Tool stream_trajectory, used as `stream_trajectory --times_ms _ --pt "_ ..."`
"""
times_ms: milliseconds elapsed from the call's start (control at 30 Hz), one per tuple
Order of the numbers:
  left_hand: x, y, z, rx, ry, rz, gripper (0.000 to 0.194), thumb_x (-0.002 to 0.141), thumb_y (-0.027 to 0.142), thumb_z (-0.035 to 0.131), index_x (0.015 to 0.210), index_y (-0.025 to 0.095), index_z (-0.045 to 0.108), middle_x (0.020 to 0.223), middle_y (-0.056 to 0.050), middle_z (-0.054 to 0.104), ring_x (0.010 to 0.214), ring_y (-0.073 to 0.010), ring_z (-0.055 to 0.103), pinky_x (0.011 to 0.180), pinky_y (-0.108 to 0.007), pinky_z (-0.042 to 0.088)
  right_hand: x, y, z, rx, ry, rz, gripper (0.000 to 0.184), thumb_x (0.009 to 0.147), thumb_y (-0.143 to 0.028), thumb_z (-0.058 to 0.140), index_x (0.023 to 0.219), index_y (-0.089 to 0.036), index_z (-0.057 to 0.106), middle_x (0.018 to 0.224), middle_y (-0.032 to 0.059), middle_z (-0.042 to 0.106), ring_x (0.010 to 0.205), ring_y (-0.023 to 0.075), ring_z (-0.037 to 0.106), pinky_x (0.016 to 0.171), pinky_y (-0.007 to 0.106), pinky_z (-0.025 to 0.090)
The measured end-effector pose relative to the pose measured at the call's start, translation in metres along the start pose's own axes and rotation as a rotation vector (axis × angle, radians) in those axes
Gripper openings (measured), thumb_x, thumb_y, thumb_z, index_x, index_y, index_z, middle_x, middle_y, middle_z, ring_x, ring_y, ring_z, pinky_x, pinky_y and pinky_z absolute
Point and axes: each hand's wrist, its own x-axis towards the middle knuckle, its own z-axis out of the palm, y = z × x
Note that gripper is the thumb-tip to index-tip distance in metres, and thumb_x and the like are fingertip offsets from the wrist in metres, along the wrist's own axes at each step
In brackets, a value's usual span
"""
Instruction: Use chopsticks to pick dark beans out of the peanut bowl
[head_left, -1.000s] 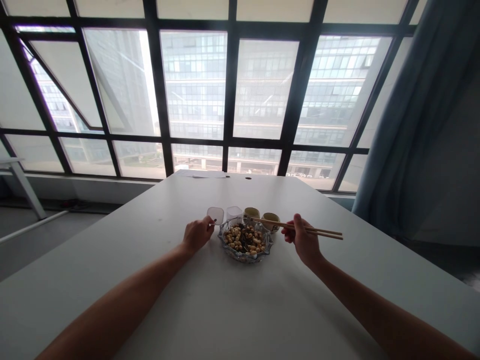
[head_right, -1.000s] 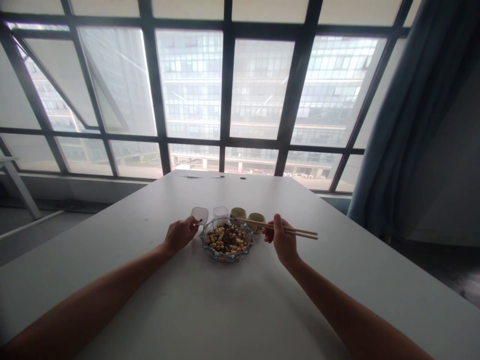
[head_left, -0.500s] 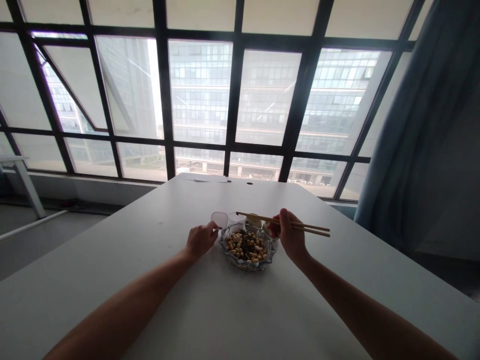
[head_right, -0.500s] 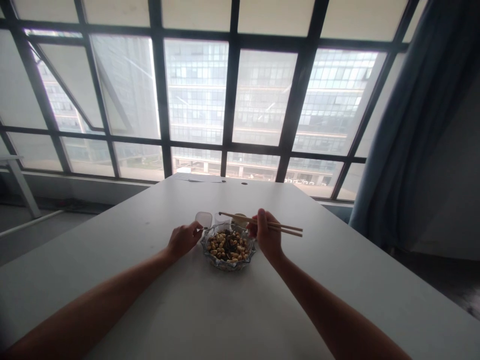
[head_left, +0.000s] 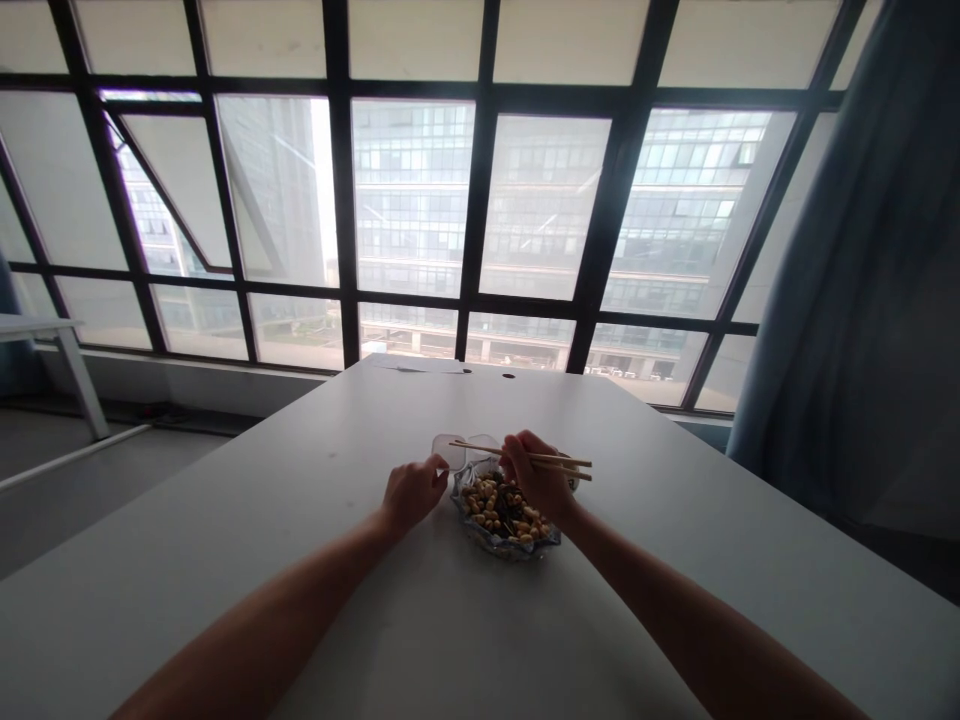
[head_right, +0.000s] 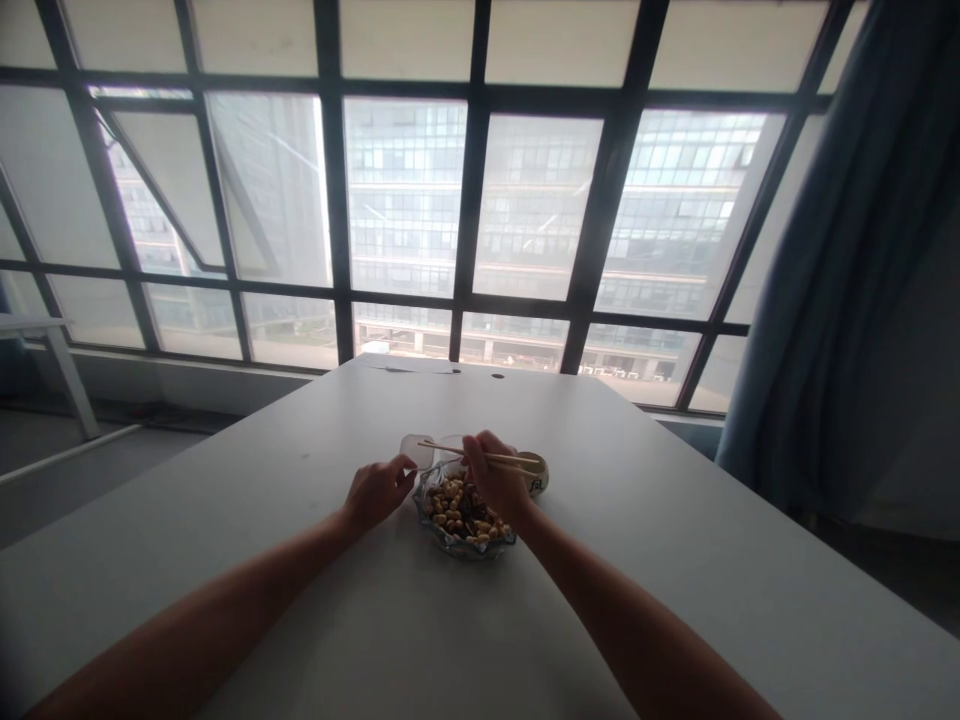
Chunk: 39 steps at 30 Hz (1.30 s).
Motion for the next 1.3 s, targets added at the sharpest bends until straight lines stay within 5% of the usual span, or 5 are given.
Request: stream_trajectory --times_ms 233,433,733,867,1300 --pt "0.001 -0.001 0.003 -0.005 0.005 0.008 0.025 0.094 0.033 0.048 0.109 0.025 0.066 0.088 -0.005 0.076 0.083 -0.0223 0.072 0.075 -0.029 0.047 -0.009 -0.004 -0.052 0.074 0.045 0.119 0.061 0.082 -0.08 0.049 0.066 -0.021 0.056 0.048 0.0016 0.058 0.039 0.0144 0.052 0.038 0.025 0.042" --pt "0.001 -0.002 0.003 0.001 0.008 -0.015 0.027 0.093 0.033 0.049 0.115 0.025 0.063 0.089 -0.004 0.076 0.084 -0.0224 0.072 0.074 -0.029 0.047 -0.006 -0.011 -0.087 0.007 -0.079 0.231 0.07 0.076 -0.085 0.048 0.056 -0.019 0.055 0.037 0.0014 0.052 0.03 0.0109 0.046 0.032 0.021 0.033" --pt "0.0 -0.002 0.002 -0.016 0.043 0.0 0.029 0.094 0.03 0.048 0.121 0.025 0.055 0.088 0.0 0.075 0.081 -0.0213 0.072 0.072 -0.028 0.047 -0.005 -0.018 -0.089 -0.021 -0.326 0.3 0.068 0.075 -0.083 0.051 0.057 -0.017 0.054 0.041 0.0008 0.054 0.033 0.0098 0.047 0.035 0.02 0.034" --pt "0.0 -0.002 0.003 -0.022 0.062 0.011 0.021 0.094 0.032 0.046 0.11 0.023 0.056 0.094 -0.002 0.075 0.082 -0.0211 0.071 0.071 -0.027 0.047 -0.007 -0.02 -0.088 -0.012 -0.433 0.292 0.063 0.077 -0.077 0.058 0.062 -0.016 0.058 0.045 0.0014 0.058 0.039 0.0116 0.053 0.04 0.021 0.04" --pt "0.0 -0.003 0.007 -0.024 -0.146 0.17 0.013 0.079 0.022 0.056 0.09 0.023 0.064 0.078 -0.002 0.072 0.073 -0.0193 0.067 0.064 -0.025 0.041 -0.007 -0.002 -0.084 0.03 -0.134 0.106 0.053 0.086 -0.069 0.056 0.067 -0.019 0.06 0.049 0.0009 0.059 0.042 0.0137 0.054 0.041 0.024 0.042"
